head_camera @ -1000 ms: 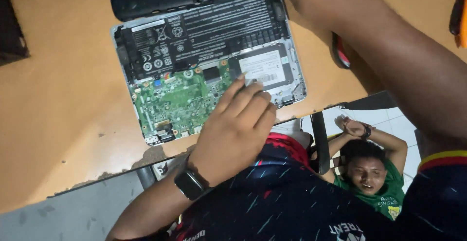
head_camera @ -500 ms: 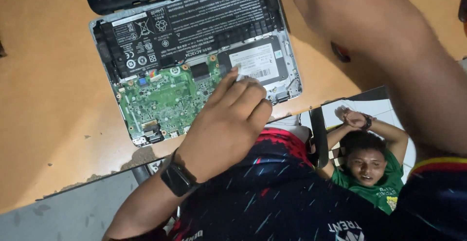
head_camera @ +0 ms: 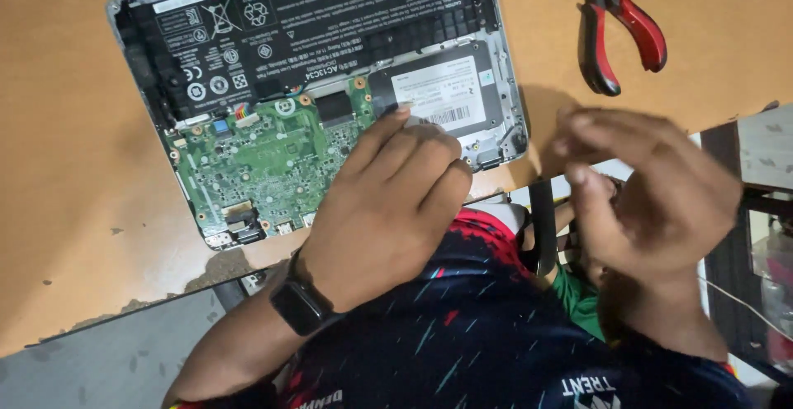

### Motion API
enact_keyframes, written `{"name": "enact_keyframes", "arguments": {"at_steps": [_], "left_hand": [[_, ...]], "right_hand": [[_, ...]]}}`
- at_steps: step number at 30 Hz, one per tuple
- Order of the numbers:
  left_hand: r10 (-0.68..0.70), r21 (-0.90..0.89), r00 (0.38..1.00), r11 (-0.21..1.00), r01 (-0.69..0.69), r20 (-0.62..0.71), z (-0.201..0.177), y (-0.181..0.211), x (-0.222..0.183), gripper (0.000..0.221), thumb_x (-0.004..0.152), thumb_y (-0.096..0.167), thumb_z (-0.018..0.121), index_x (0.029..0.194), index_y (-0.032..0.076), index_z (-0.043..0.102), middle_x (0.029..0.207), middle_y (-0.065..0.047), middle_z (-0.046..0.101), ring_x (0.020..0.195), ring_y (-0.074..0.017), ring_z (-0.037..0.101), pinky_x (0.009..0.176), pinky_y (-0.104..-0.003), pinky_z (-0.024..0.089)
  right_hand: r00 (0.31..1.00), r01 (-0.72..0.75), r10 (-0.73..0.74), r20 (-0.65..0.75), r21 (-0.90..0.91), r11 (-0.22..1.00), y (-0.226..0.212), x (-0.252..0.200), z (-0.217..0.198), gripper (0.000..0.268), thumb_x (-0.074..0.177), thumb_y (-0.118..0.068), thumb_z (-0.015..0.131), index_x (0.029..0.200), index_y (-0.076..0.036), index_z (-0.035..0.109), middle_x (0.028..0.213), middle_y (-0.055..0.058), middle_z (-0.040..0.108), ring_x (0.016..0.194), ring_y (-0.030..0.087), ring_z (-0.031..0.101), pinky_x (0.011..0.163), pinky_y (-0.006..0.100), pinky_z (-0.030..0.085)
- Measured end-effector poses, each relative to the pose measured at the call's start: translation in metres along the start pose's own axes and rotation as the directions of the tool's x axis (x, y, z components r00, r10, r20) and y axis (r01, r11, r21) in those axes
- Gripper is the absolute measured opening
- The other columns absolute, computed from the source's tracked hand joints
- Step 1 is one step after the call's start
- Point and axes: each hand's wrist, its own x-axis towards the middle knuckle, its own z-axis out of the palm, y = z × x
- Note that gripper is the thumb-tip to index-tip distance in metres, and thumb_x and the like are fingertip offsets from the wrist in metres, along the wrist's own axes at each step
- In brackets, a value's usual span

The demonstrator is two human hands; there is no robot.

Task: Disassembling a laptop to inspect and repair internal components including the motherboard and battery connectors.

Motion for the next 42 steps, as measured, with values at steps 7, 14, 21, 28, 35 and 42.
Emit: {"name": "enact_keyframes", "arguments": {"at_steps": [7, 14, 21, 28, 35, 42], "left_hand": [[-0.014, 0.081, 0.999, 0.997, 0.017, -0.034, 0.001, 0.002, 0.001, 0.014, 0.105, -0.003, 0.048, 0.095, 0.004, 0.055, 0.1, -0.015, 0.059, 0.1, -0.0344, 0.062, 0.112, -0.055, 0.046], [0.04, 0.07, 0.999, 0.997, -0.041, 0.019, -0.003, -0.001, 0.002, 0.016, 0.107, 0.003, 0.05, 0.092, 0.003, 0.055, 0.102, -0.016, 0.057, 0.108, -0.0378, 0.061, 0.111, -0.058, 0.046], [0.06, 0.056, 0.998, 0.996, -0.062, 0.025, -0.006, -0.001, -0.003, 0.006, 0.107, 0.003, 0.055, 0.107, -0.001, 0.06, 0.11, -0.019, 0.061, 0.114, -0.0403, 0.064, 0.11, -0.059, 0.047], [0.072, 0.085, 0.997, 0.994, -0.075, 0.032, -0.005, 0.001, -0.004, 0.022, 0.107, 0.003, 0.046, 0.104, -0.003, 0.067, 0.11, -0.015, 0.061, 0.116, -0.0367, 0.063, 0.113, -0.058, 0.046], [0.038, 0.109, 0.996, 0.993, -0.047, 0.083, 0.002, 0.005, -0.003, 0.024, 0.105, 0.003, 0.046, 0.1, -0.001, 0.069, 0.106, -0.016, 0.064, 0.123, -0.0366, 0.062, 0.118, -0.056, 0.041], [0.024, 0.086, 0.992, 0.996, -0.035, 0.123, -0.006, 0.003, -0.007, 0.029, 0.107, 0.009, 0.046, 0.118, -0.002, 0.07, 0.123, -0.017, 0.067, 0.129, -0.0358, 0.059, 0.118, -0.054, 0.038]], "right_hand": [[0.998, 0.024, -0.018, 0.068, -0.078, 0.997, -0.022, -0.012, 0.015, 0.015, 0.097, -0.008, 0.066, 0.109, -0.001, 0.073, 0.104, 0.021, 0.076, 0.066, 0.015, 0.067, 0.062, 0.027, 0.05], [0.987, 0.024, -0.024, 0.157, 0.006, 1.0, -0.034, -0.005, 0.023, 0.016, 0.096, 0.002, 0.067, 0.11, 0.011, 0.071, 0.11, 0.026, 0.069, 0.095, 0.034, 0.07, 0.08, 0.041, 0.058], [0.97, -0.002, 0.006, 0.244, -0.02, 1.0, -0.041, 0.003, 0.024, 0.03, 0.102, -0.001, 0.066, 0.13, 0.007, 0.063, 0.112, 0.022, 0.061, 0.099, 0.035, 0.065, 0.088, 0.044, 0.055], [0.964, -0.095, 0.107, 0.243, -0.061, 0.994, -0.043, 0.0, 0.027, 0.028, 0.099, -0.007, 0.069, 0.124, 0.005, 0.064, 0.115, 0.021, 0.062, 0.098, 0.033, 0.064, 0.086, 0.042, 0.052], [0.937, -0.113, 0.164, 0.308, -0.174, 0.978, -0.049, 0.011, 0.029, 0.021, 0.099, -0.008, 0.068, 0.114, 0.004, 0.06, 0.108, 0.018, 0.063, 0.098, 0.035, 0.063, 0.085, 0.043, 0.051], [0.937, -0.087, 0.142, 0.319, -0.18, 0.98, -0.05, 0.015, 0.026, 0.021, 0.098, -0.012, 0.067, 0.111, 0.003, 0.06, 0.103, 0.017, 0.062, 0.088, 0.032, 0.064, 0.077, 0.038, 0.054]]}}
